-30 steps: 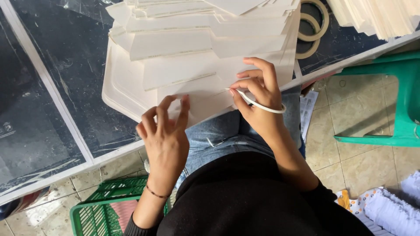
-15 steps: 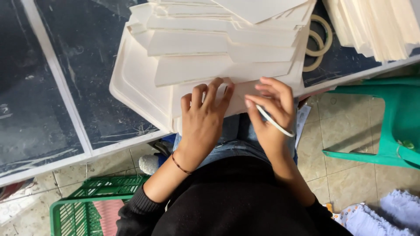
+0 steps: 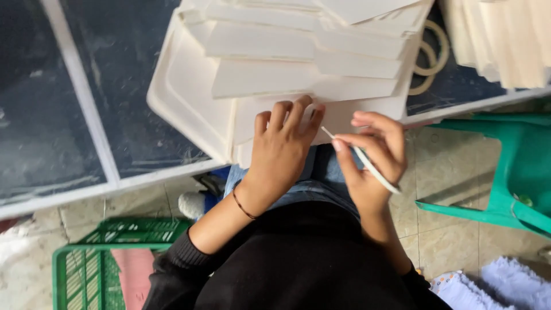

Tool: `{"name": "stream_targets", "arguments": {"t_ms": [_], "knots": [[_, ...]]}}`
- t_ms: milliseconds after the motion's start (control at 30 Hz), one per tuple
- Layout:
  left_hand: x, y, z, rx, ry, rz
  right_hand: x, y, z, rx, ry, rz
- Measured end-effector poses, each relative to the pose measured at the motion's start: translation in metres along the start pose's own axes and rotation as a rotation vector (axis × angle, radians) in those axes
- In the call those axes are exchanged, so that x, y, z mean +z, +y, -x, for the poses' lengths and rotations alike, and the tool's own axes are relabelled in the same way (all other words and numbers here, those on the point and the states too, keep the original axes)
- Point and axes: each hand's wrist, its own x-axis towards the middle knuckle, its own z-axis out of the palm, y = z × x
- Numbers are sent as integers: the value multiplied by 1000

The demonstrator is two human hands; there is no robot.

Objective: Applying double-sided tape to the flaps of paper folders in a stack.

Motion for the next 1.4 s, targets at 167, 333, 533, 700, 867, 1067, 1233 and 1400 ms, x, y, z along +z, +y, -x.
{"name": "stream_targets", "arguments": {"t_ms": [167, 333, 533, 700, 867, 1067, 1233, 1400], "knots": [[-49, -44, 25, -184, -41, 252, 23, -5, -4, 81, -217, -137], [-78, -62, 54, -342, -88, 391, 58, -31, 0, 59, -347, -240], [-76, -62, 76, -448, -79, 659, 73, -36, 4, 1, -397, -184], [-74, -58, 77, -502, -47, 755, 73, -35, 5, -22, -391, -146], [-70, -57, 78, -498, -33, 753, 73, -30, 7, -31, -385, -148], [-57, -59, 84, -466, -4, 716, 68, -34, 5, -67, -332, -157], [-56, -57, 85, -483, 2, 718, 27, -14, -10, -34, -240, -92], [-58, -47, 85, -424, -25, 432, -2, 30, -14, 83, -156, 5]]}}
